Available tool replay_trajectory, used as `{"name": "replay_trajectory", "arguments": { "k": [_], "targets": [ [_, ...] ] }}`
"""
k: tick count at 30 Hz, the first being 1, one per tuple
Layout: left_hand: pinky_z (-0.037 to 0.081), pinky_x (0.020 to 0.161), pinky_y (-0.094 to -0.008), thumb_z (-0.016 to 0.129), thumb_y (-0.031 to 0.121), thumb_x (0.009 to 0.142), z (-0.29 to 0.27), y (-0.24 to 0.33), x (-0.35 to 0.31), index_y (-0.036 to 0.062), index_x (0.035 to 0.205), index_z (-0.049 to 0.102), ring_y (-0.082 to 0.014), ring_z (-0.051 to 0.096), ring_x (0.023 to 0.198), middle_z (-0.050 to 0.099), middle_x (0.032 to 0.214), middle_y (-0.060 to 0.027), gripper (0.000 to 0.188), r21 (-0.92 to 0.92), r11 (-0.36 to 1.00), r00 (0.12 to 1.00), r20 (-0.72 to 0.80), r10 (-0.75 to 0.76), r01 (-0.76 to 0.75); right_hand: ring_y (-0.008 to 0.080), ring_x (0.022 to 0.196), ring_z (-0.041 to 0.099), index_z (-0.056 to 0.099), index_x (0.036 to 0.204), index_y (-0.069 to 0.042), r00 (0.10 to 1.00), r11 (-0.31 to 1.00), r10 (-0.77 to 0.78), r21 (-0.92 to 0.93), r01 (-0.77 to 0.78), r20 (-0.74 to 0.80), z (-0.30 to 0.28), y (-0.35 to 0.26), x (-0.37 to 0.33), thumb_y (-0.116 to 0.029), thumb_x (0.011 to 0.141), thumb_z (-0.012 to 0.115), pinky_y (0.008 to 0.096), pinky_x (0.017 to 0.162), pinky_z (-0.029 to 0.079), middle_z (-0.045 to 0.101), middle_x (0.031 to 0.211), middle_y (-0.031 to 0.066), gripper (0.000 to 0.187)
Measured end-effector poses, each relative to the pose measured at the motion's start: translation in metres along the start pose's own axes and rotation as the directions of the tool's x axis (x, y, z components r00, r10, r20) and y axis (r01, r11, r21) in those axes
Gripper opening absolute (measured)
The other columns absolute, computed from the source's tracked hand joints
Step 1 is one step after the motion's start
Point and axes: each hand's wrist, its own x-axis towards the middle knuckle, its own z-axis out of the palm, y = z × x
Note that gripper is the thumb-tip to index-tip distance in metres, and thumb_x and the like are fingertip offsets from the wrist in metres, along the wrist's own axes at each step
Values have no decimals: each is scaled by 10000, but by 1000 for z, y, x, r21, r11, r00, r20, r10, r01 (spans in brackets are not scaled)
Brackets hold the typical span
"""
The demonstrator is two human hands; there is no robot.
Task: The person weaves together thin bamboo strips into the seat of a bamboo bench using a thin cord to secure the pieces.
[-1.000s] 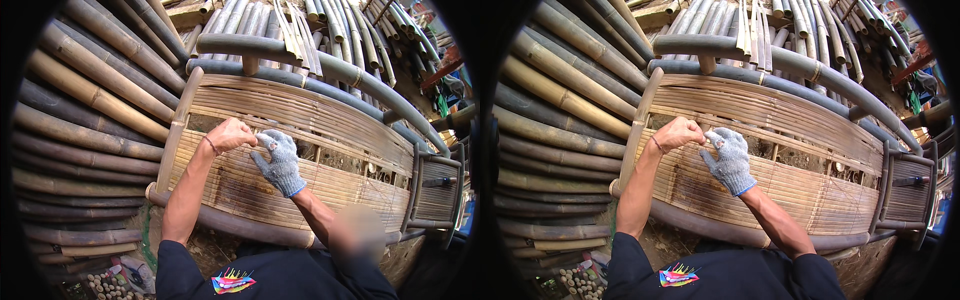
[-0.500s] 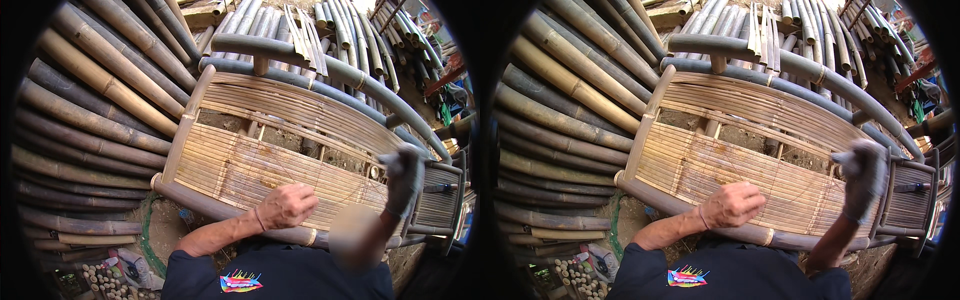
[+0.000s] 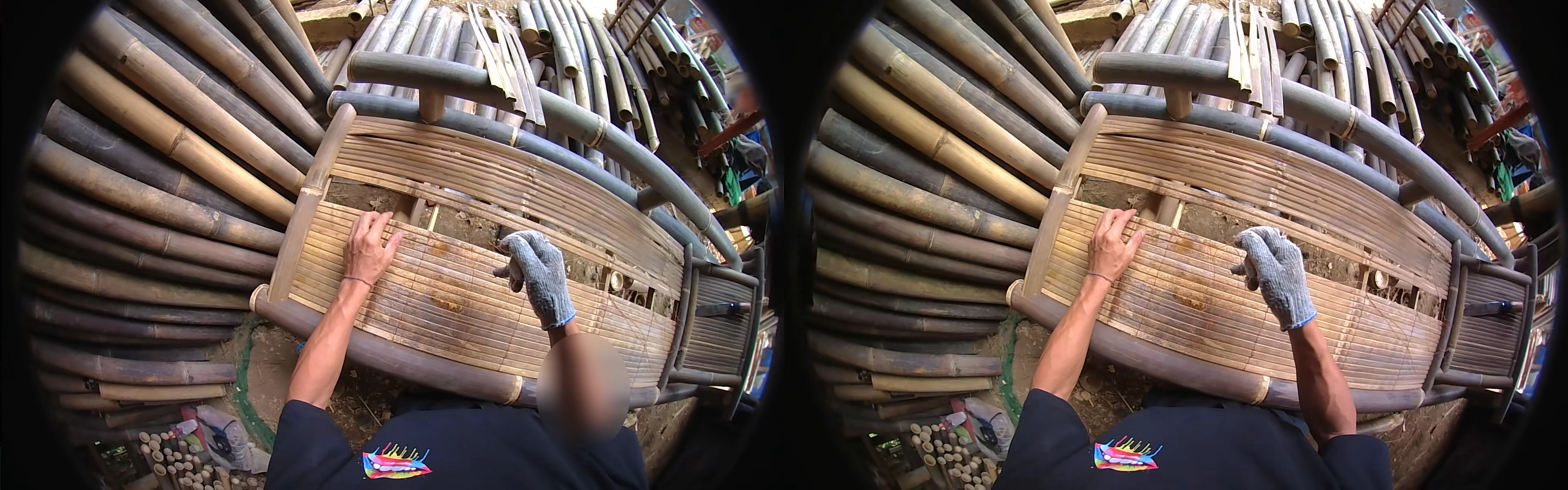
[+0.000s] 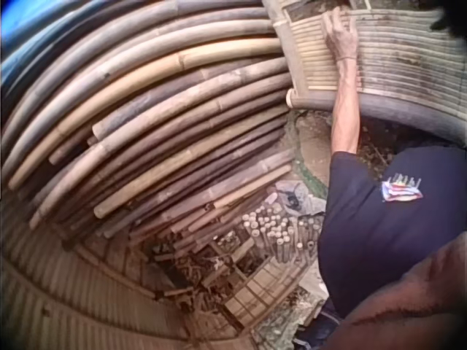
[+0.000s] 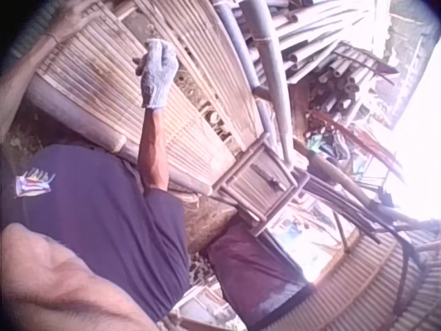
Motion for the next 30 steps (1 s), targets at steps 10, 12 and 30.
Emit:
{"name": "replay_trajectory", "arguments": {
  "k": [10, 12, 30],
  "targets": [
    [543, 700, -378, 624, 280, 983, 5, -8, 14, 44, 901, 630, -246, 631, 830, 584, 846, -107, 251, 18, 975, 942, 256, -218, 220, 368, 934, 687, 696, 1054, -62, 965, 543, -258, -821, 175, 35, 34, 35, 11, -332, 927, 653, 457, 798, 567, 685, 986, 195, 302],
    [527, 708, -350, 566, 422, 1032, -15, 12, 39, 46, 834, 617, -197, 618, 758, 595, 799, -76, 428, -649, 563, 822, 561, -101, 512, 369, 939, 684, 685, 1058, -37, 956, 500, -292, -848, 177, 27, 52, 33, 21, -346, 925, 675, 449, 829, 563, 684, 969, 196, 337],
    [363, 913, -446, 516, 503, 1019, 21, 2, 68, 185, 1074, 765, -328, 673, 962, 741, 918, -125, 408, -68, 998, 647, 761, 40, 18, 257, 834, 676, 735, 953, -71, 915, 743, -83, -588, 320, 394, 47, -40, 63, -286, 1027, 567, 444, 851, 580, 679, 957, 129, 282]
  ]
}}
